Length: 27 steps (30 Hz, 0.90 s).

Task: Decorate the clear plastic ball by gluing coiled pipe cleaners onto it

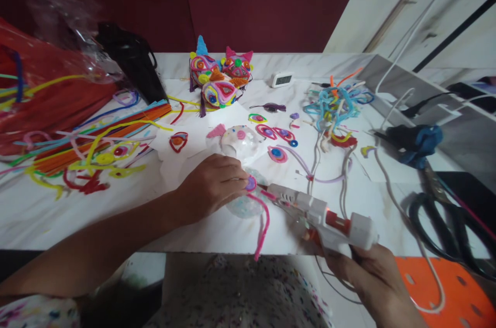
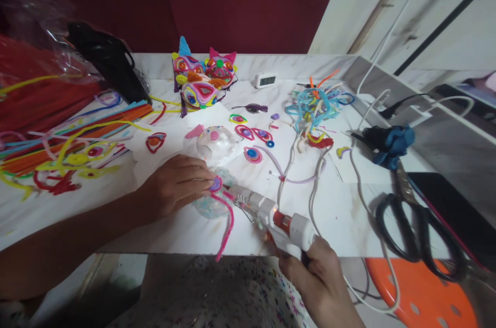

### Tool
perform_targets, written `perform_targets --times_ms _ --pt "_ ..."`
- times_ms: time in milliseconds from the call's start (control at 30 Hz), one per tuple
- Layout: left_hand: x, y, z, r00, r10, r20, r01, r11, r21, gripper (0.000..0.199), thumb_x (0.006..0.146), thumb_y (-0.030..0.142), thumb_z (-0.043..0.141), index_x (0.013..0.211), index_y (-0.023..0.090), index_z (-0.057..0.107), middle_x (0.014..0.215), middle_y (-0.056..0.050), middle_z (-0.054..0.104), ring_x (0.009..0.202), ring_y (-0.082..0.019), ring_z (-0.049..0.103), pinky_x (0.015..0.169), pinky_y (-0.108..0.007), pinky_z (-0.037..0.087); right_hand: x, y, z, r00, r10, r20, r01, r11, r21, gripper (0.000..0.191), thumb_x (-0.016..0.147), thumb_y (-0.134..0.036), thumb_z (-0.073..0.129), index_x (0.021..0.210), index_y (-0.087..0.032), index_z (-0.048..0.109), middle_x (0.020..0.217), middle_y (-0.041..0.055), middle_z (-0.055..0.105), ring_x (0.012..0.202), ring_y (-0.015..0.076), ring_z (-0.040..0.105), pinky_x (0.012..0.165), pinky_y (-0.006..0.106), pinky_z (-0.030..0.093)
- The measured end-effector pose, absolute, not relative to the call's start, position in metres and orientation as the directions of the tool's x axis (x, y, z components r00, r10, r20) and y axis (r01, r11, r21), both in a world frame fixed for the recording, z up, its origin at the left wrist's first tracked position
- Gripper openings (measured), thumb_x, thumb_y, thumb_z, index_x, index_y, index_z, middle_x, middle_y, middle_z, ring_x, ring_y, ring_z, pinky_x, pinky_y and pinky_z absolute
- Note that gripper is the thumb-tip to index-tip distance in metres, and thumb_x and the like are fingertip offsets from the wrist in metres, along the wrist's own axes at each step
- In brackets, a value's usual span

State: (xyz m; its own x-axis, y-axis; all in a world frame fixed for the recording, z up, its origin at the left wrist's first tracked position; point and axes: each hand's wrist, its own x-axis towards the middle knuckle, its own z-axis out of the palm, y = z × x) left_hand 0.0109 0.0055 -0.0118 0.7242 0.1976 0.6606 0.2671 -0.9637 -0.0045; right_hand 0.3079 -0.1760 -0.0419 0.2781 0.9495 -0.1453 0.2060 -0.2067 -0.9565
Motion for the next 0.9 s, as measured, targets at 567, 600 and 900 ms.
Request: perform_targets --times_ms 567,600,900 --pt "0.009 0.005 -0.013 0.726 0.211 0.654 0.287 -0.958 -0.01 0.007 0.113 0.018 0.069 0.114 0.02 0.075 0.108 -0.002 0.091 0.107 -0.02 0.083 0.097 -0.035 0.068 0.303 -0.186 -0.032 0.199 0.974 -0.105 0.262 -0.156 -0.952 0.032 0.094 -0.057 0.078 0.097 -0.028 0.09 0.068 0.0013 0.069 0.064 0.0236 0.061 0.062 0.033 0.052" --pt "0.009 0.005 -0.013 0.73 0.22 0.647 0.293 -0.956 -0.006 0.007 0.112 0.018 0.071 0.114 0.021 0.076 0.108 -0.002 0.091 0.108 -0.02 0.083 0.097 -0.035 0.068 0.303 -0.186 -0.032 0.204 0.974 -0.1 0.266 -0.153 -0.952 0.033 0.094 -0.058 0.078 0.095 -0.027 0.089 0.068 0.0017 0.069 0.064 0.0234 0.06 0.061 0.033 0.051" --pt "0.011 0.005 -0.013 0.724 0.211 0.657 0.29 -0.957 -0.011 0.006 0.113 0.017 0.069 0.114 0.019 0.074 0.108 -0.002 0.091 0.107 -0.021 0.083 0.096 -0.036 0.066 0.305 -0.184 -0.046 0.246 0.964 -0.104 0.245 -0.166 -0.955 0.022 0.092 -0.043 0.075 0.096 -0.027 0.089 0.071 0.0035 0.072 0.064 0.0248 0.062 0.059 0.034 0.051"
